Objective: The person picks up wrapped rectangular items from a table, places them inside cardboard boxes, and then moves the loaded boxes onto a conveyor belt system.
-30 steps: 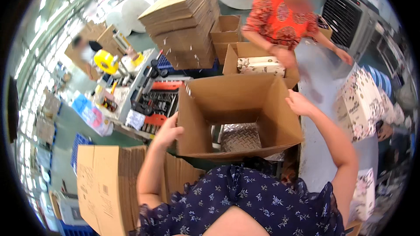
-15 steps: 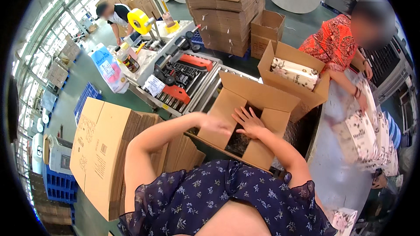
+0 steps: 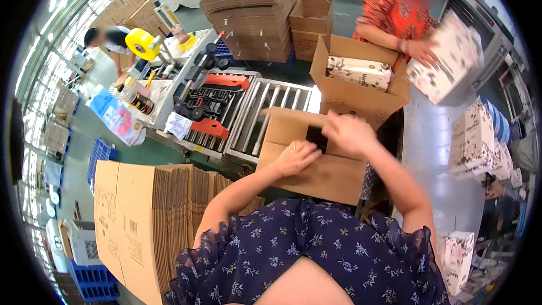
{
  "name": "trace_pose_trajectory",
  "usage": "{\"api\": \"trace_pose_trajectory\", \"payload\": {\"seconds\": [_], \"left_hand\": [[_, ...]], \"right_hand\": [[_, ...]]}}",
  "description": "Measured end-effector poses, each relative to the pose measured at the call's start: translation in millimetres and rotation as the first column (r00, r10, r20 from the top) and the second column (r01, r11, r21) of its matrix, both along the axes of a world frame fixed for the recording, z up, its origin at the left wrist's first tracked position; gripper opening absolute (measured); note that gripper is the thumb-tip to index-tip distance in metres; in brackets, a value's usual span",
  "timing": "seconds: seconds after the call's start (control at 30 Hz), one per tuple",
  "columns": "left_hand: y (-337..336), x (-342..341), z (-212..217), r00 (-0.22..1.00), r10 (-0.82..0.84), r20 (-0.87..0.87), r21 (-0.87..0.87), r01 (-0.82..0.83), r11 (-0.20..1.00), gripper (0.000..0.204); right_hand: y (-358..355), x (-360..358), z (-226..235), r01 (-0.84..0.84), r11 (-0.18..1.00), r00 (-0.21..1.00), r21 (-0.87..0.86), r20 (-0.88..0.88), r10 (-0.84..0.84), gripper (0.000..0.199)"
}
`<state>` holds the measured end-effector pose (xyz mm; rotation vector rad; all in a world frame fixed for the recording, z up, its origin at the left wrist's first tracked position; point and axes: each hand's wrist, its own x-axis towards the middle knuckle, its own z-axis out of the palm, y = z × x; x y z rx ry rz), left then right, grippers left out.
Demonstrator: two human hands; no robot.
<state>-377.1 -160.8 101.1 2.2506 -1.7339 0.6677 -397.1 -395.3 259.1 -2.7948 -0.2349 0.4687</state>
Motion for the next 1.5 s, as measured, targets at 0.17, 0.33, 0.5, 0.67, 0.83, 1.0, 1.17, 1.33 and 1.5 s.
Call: {"api": "trace_pose_trajectory", "payload": {"seconds": [0.17, 0.33, 0.5, 0.67, 0.83, 1.0, 1.17, 1.33, 1.5], "left_hand": [[-11.5, 17.0, 16.4, 0.998, 0.062, -0.028, -0.441, -0.068, 0.895, 0.039], [13.7, 81.2, -25.0, 0.455, 0.047, -0.889, -0.379, -0.79, 0.481, 0.025], [86.8, 54.9, -299.4, -0.497, 0.246, -0.832, 0.438, -0.317, 0.841, 0.091], [113.1, 65.2, -175.6, -0.485, 0.021, -0.874, 0.252, -0.417, 0.873, 0.046], [109.2, 36.5, 144.8, -0.412, -0.401, -0.818, -0.151, -0.52, 0.841, 0.053], [-7.9, -22.6, 169.7, -0.063, 0.188, -0.98, 0.195, -0.135, 0.971, 0.048], [-35.5, -9.6, 126.7, 0.847, 0.103, -0.521, 0.074, -0.075, 0.994, 0.049], [72.3, 27.6, 34.7, 0.498, 0.797, -0.343, 0.342, -0.724, 0.599, 0.093], [113.7, 61.2, -31.8, 0.28, 0.648, -0.708, 0.378, -0.624, 0.684, 0.068]], "right_hand": [[-38.8, -54.4, -154.0, 0.097, 0.99, 0.855, 0.105, 0.5, -0.137, 0.057], [-142.3, -87.5, -158.1, 0.672, 0.736, 0.623, 0.086, 0.472, -0.624, 0.058], [-227.7, -134.3, -206.5, 0.823, 0.305, 0.302, 0.479, 0.085, -0.95, 0.062], [-246.5, -162.0, -236.7, 0.711, 0.114, 0.238, 0.694, -0.084, -0.968, 0.053], [-194.7, -145.8, -244.5, 0.378, -0.386, 0.629, 0.842, -0.539, -0.56, 0.057], [-168.3, -157.6, -221.1, 0.636, -0.416, 0.455, 0.65, -0.751, -0.478, 0.079], [-114.6, -131.6, -166.6, 0.576, 0.084, 0.563, 0.813, -0.32, -0.762, 0.086], [-72.0, -100.0, -132.8, 0.691, 0.538, 0.662, 0.482, -0.125, -0.739, 0.064], [-97.6, -107.5, -171.8, 0.586, 0.702, 0.789, 0.406, -0.085, -0.609, 0.046]]}}
